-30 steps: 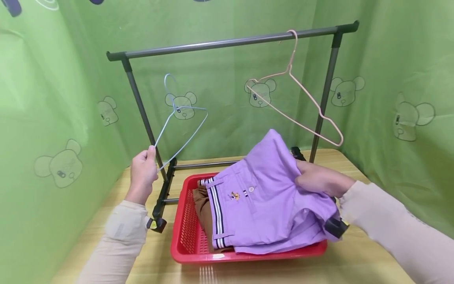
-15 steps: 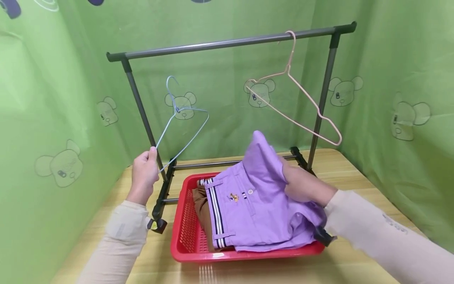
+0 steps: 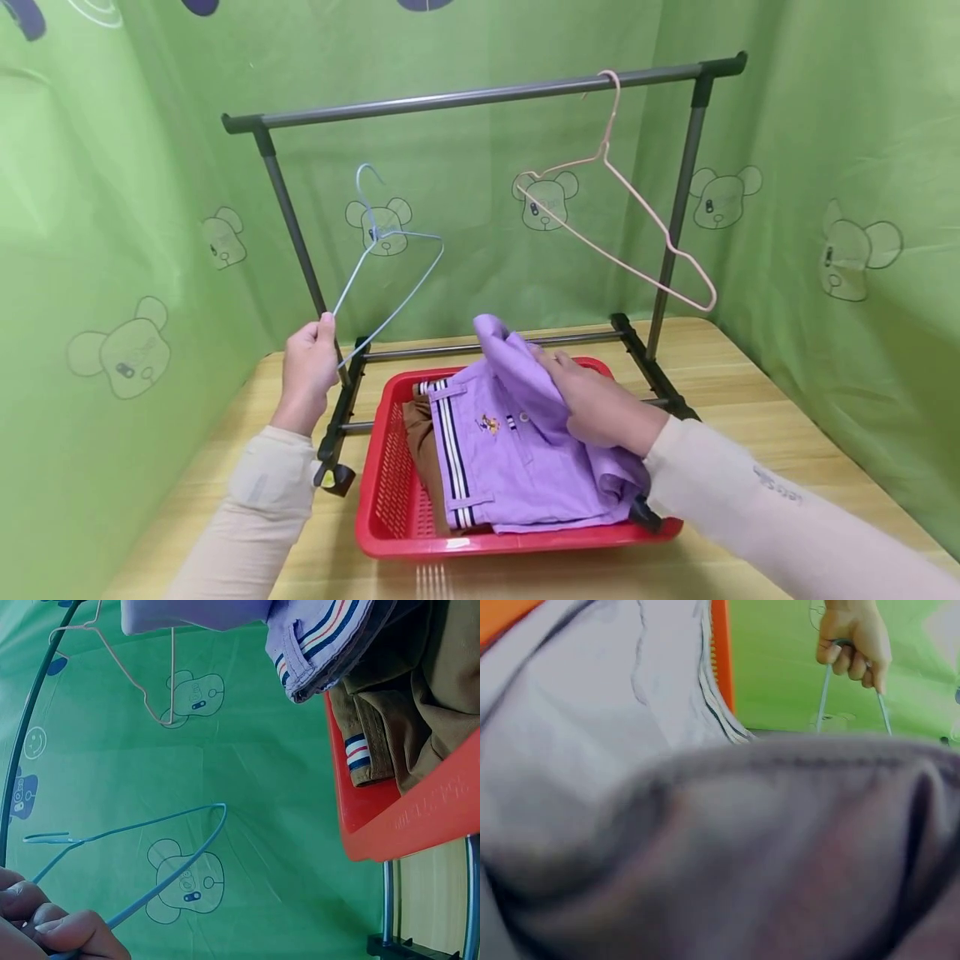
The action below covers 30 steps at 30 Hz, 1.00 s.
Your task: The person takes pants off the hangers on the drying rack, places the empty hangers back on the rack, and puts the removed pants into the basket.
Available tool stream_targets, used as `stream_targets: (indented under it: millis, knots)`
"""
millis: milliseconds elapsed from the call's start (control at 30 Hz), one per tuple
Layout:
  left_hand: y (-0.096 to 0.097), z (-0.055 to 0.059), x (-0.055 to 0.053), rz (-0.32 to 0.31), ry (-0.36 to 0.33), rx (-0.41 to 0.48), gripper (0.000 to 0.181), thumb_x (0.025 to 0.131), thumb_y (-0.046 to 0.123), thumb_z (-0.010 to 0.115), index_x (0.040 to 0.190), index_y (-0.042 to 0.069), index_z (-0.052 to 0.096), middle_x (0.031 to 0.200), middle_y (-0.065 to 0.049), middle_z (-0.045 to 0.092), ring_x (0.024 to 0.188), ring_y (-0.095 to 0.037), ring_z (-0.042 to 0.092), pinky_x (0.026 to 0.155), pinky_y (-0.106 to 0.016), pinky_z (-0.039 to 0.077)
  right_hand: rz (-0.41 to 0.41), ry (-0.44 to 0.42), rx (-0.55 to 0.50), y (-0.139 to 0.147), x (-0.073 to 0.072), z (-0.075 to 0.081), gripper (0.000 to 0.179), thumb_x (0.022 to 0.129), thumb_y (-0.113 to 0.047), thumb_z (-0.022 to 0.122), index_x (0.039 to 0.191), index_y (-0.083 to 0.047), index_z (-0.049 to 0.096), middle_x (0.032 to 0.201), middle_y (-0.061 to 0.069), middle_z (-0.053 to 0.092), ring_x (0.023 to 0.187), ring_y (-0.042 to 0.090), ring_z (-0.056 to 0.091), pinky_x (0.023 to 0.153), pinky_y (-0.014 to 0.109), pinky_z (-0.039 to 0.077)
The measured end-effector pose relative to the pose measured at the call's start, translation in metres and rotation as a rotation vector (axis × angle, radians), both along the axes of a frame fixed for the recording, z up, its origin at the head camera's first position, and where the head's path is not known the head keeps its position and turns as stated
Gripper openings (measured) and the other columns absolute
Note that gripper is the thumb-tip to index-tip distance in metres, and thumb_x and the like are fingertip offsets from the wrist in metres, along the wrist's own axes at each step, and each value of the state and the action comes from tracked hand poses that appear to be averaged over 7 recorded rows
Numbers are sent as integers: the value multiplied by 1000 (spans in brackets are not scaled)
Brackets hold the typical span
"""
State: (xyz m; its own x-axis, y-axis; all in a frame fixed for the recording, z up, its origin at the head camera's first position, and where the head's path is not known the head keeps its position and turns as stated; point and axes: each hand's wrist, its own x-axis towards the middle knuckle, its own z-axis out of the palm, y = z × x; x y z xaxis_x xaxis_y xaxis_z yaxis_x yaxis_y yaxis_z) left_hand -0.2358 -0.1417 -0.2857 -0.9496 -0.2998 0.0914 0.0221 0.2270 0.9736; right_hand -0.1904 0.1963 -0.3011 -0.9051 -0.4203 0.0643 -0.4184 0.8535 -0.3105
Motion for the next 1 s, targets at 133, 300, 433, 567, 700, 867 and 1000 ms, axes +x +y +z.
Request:
stream_targets:
  millis: [133,300,433,567,700,867,1000]
  knots:
    - [-1,-1,0,0,-5,-2,43,103,43,40,75,10,39,62,2,34,51,-10,36,46,-22,35,67,34,9,-3,-4,-12,90,74,7,73,151,-5,28,147,38,24,121,47,48,93,54,47]
    - [-2,-1,-2,-9,4,7,44,103,44,41,75,10,39,61,3,34,50,-10,36,46,-22,35,181,119,17,-4,-10,-25,73,84,-13,76,147,-6,40,144,40,28,120,50,47,96,57,44]
    - [-2,0,-3,-9,14,12,43,103,42,42,74,10,39,60,3,34,50,-10,35,46,-22,36,184,42,10,-4,-16,-32,69,88,-20,72,149,-19,39,151,37,15,129,56,33,100,63,37]
    - [-1,1,-4,-8,9,24,43,103,42,42,74,10,38,60,3,32,49,-10,34,46,-21,34,159,-72,-11,-4,-21,-37,71,88,-16,71,150,-26,38,155,31,-3,136,57,14,105,65,26]
    - [-1,1,-4,-10,2,37,44,103,43,42,74,10,38,58,4,31,48,-9,34,45,-21,33,207,-99,-25,-4,-25,-40,70,84,-5,72,147,-21,44,155,32,-7,139,51,15,108,61,25]
    - [-1,-2,-3,-13,-7,42,44,103,43,42,74,10,37,58,4,30,47,-9,34,46,-21,34,258,-128,36,-3,-30,-45,77,77,10,67,145,-20,47,156,30,-1,140,49,10,109,64,20]
    - [-2,-5,-4,-6,-12,42,44,103,43,42,74,10,37,58,4,31,48,-10,34,46,-21,35,286,-130,105,-4,-33,-49,83,73,13,63,145,-25,46,156,29,5,140,51,6,108,65,18]
